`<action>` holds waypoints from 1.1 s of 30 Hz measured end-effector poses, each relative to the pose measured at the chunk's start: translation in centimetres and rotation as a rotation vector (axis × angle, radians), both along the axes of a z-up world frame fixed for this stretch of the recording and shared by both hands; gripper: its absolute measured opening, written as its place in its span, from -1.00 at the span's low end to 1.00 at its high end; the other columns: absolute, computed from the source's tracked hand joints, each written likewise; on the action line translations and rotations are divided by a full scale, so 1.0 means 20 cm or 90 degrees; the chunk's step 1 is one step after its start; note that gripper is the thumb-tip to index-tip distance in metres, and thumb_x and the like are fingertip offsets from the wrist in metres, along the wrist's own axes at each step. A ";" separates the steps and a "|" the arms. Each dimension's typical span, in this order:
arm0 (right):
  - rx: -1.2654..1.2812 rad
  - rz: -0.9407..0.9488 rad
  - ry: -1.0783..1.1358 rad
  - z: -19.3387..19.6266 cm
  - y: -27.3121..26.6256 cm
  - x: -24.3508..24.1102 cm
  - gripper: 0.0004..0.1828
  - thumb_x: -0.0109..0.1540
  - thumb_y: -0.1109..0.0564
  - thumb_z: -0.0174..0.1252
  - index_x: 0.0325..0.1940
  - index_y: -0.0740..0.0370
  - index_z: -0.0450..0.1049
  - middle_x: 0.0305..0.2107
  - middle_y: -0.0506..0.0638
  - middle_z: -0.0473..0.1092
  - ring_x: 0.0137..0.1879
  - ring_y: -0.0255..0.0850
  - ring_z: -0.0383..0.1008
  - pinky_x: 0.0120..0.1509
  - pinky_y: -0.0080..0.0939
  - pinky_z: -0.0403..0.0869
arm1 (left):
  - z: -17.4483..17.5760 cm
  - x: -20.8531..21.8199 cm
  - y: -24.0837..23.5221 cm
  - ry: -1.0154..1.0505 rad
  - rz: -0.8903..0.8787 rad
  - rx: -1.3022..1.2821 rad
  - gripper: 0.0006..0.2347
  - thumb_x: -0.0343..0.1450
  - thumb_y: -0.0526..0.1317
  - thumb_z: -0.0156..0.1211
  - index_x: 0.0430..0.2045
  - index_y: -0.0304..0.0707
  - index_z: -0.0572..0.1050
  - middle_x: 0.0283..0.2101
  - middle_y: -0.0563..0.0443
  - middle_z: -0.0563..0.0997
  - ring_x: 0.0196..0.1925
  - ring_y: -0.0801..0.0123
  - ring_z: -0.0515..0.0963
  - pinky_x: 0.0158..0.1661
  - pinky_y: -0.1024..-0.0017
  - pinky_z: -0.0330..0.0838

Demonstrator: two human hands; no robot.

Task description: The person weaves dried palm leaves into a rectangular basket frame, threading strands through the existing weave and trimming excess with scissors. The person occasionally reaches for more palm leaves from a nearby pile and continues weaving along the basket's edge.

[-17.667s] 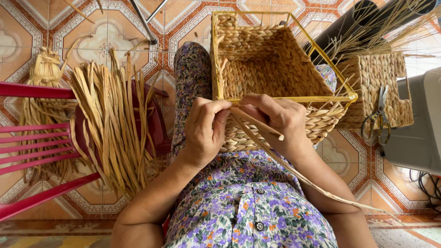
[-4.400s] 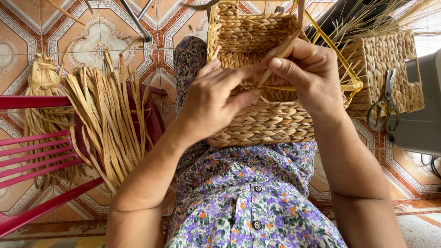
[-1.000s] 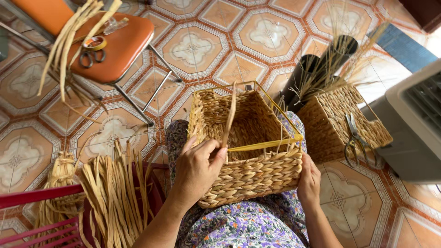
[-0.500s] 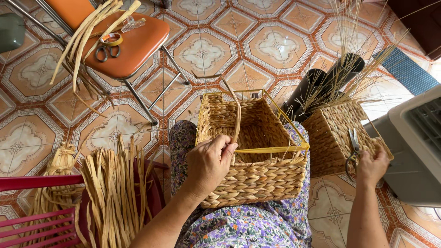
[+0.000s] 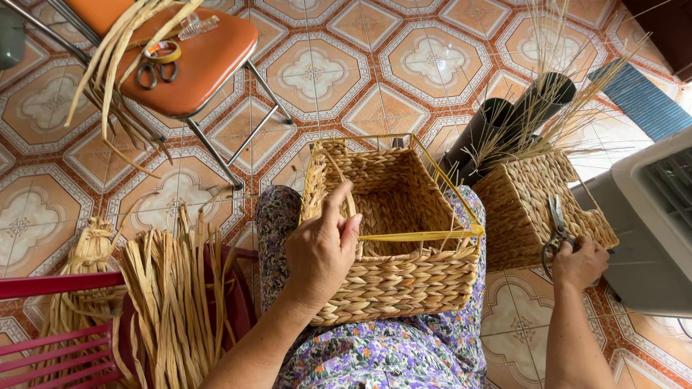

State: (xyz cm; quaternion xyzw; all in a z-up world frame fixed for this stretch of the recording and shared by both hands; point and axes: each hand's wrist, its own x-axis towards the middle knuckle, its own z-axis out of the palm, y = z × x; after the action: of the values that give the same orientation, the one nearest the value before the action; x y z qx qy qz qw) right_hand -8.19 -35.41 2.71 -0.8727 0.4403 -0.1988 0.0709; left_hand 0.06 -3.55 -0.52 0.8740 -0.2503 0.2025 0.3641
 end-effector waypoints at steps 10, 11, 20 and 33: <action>0.013 0.009 0.077 -0.09 -0.07 -0.04 -0.58 0.38 -0.06 0.30 0.23 0.20 0.47 0.13 0.31 0.25 0.17 0.23 0.29 0.27 0.15 0.34 | -0.02 -0.03 -0.01 0.070 0.022 0.122 -0.62 0.47 -0.13 0.30 0.13 -0.30 0.48 -0.72 0.08 0.58 -0.74 0.45 0.52 -0.63 0.45 0.47; 0.019 0.010 0.079 -0.09 -0.08 -0.05 -0.56 0.38 -0.06 0.29 0.24 0.20 0.46 0.13 0.32 0.25 0.15 0.24 0.30 0.24 0.16 0.34 | 0.00 -0.04 -0.01 0.088 0.019 0.129 -0.62 0.45 -0.12 0.31 0.12 -0.28 0.48 -0.72 0.07 0.58 -0.74 0.43 0.52 -0.63 0.44 0.47; -0.123 0.041 0.113 -0.13 0.01 -0.04 -0.63 0.40 -0.09 0.33 0.19 0.09 0.50 0.01 0.26 0.32 0.07 0.28 0.39 0.08 0.19 0.39 | 0.06 -0.08 0.04 -0.030 -0.039 0.017 -0.56 0.43 -0.21 0.39 0.21 -0.26 0.42 -0.42 0.03 0.65 -0.38 0.37 0.64 -0.23 0.42 0.59; 0.395 0.143 -0.458 -0.35 -0.11 -0.11 -0.63 0.44 0.27 0.20 0.33 0.31 0.37 -0.20 0.02 0.48 -0.29 -0.32 0.48 -0.36 -0.34 0.43 | -0.01 -0.12 0.10 0.068 -0.039 0.029 -0.52 0.50 -0.13 0.37 0.27 -0.30 0.36 -0.21 0.05 0.68 -0.24 0.42 0.63 0.12 0.15 0.57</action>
State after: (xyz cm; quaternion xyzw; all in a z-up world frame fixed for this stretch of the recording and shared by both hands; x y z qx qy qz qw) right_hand -10.32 -37.59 -4.33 -0.7285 0.3292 -0.3383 0.4965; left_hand -2.25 -1.60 -0.65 0.8834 -0.2618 0.1387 0.3631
